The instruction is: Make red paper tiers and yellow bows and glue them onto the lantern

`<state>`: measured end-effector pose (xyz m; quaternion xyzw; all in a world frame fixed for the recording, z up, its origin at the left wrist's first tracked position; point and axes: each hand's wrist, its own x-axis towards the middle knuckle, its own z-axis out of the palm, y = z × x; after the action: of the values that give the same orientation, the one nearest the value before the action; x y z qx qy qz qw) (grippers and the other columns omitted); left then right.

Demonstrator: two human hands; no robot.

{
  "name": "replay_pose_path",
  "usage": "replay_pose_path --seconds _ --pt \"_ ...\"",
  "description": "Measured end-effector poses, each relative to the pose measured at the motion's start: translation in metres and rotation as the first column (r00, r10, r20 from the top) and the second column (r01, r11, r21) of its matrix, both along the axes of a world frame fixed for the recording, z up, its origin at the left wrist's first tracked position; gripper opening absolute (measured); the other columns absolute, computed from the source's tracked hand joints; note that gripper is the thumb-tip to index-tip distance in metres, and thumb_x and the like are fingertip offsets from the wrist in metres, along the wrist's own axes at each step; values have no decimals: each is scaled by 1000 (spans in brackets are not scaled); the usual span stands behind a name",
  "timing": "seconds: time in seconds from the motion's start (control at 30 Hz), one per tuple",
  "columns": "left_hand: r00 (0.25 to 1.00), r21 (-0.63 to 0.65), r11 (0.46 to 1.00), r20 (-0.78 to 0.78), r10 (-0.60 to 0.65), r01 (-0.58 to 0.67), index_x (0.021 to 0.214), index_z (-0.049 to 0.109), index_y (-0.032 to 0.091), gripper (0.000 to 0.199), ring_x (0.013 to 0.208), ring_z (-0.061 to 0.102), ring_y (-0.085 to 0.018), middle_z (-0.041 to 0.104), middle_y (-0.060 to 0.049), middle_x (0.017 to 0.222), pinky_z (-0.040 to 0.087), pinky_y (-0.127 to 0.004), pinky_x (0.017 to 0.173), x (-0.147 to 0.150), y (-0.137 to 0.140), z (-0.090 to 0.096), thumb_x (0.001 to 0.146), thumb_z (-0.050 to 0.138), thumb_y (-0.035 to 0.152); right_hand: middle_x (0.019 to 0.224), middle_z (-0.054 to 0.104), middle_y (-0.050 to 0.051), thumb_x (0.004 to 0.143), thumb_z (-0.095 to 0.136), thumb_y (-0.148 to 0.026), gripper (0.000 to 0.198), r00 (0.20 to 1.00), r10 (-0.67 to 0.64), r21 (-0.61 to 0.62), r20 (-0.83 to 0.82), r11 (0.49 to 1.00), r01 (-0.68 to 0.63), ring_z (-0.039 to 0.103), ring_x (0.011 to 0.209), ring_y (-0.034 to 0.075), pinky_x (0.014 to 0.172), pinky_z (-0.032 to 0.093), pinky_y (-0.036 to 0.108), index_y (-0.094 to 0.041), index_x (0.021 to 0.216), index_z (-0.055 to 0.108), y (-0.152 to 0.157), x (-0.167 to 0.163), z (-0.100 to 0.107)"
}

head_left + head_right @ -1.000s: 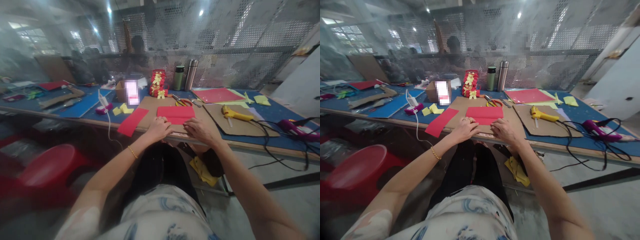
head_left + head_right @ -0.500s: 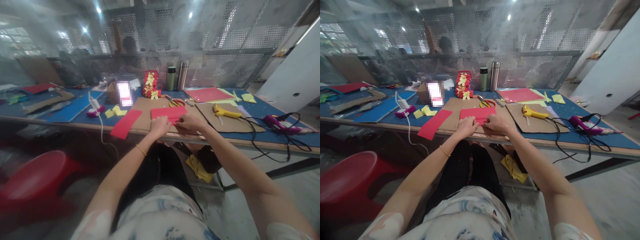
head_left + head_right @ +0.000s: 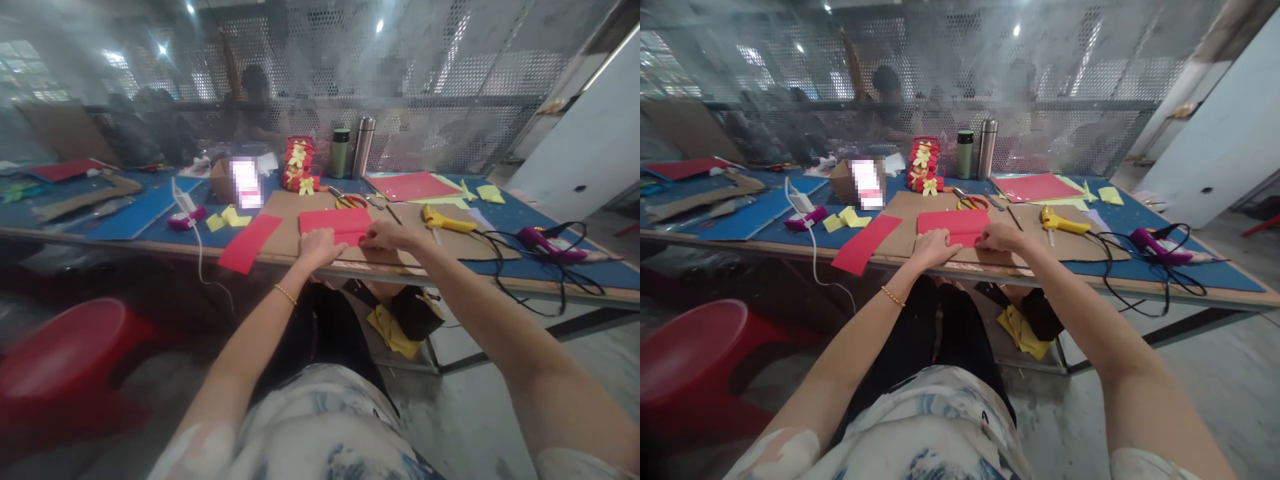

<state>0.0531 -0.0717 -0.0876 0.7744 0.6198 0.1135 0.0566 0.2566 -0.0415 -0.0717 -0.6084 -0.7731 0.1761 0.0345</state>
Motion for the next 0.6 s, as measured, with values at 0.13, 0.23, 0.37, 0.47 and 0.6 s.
replay_pose_path --seconds 0.13,0.23,0.37,0.47,0.6 --pt "1000 -8 1000 11 7 -7 105 73 21 35 115 71 -34 80 -12 108 50 -47 101 0 1 -2 94 63 54 61 64 2 89 75 -41 37 999 -44 -17 13 999 44 60 58 15 57 43 26 -20 63 60 3 19 -3" --pt "1000 -8 1000 13 -1 1 103 73 22 34 114 71 -33 80 -12 107 50 -47 100 -1 3 -3 94 63 53 58 63 1 89 76 -37 38 997 -73 -23 32 997 74 59 55 15 54 43 26 -21 59 57 5 32 -5" --pt "1000 -1 1000 12 -3 3 102 73 22 33 113 71 -34 80 -12 106 50 -47 99 -1 3 -2 94 62 52 58 64 2 91 71 -33 37 993 -109 -29 50 993 110 58 53 14 55 45 26 -21 59 57 4 42 -3" --pt "1000 -17 1000 3 1 -1 103 73 22 33 113 72 -34 80 -12 106 50 -46 98 -1 1 1 94 62 52 60 66 4 90 70 -31 33 986 -142 4 81 990 143 62 59 17 58 46 28 -21 59 60 3 47 2" --pt "1000 -19 1000 -5 2 -2 105 74 21 34 112 71 -34 80 -13 107 49 -47 98 0 -1 3 95 62 51 85 75 11 92 65 -33 19 960 -260 250 100 941 228 68 81 26 64 43 32 -20 81 73 -3 44 5"
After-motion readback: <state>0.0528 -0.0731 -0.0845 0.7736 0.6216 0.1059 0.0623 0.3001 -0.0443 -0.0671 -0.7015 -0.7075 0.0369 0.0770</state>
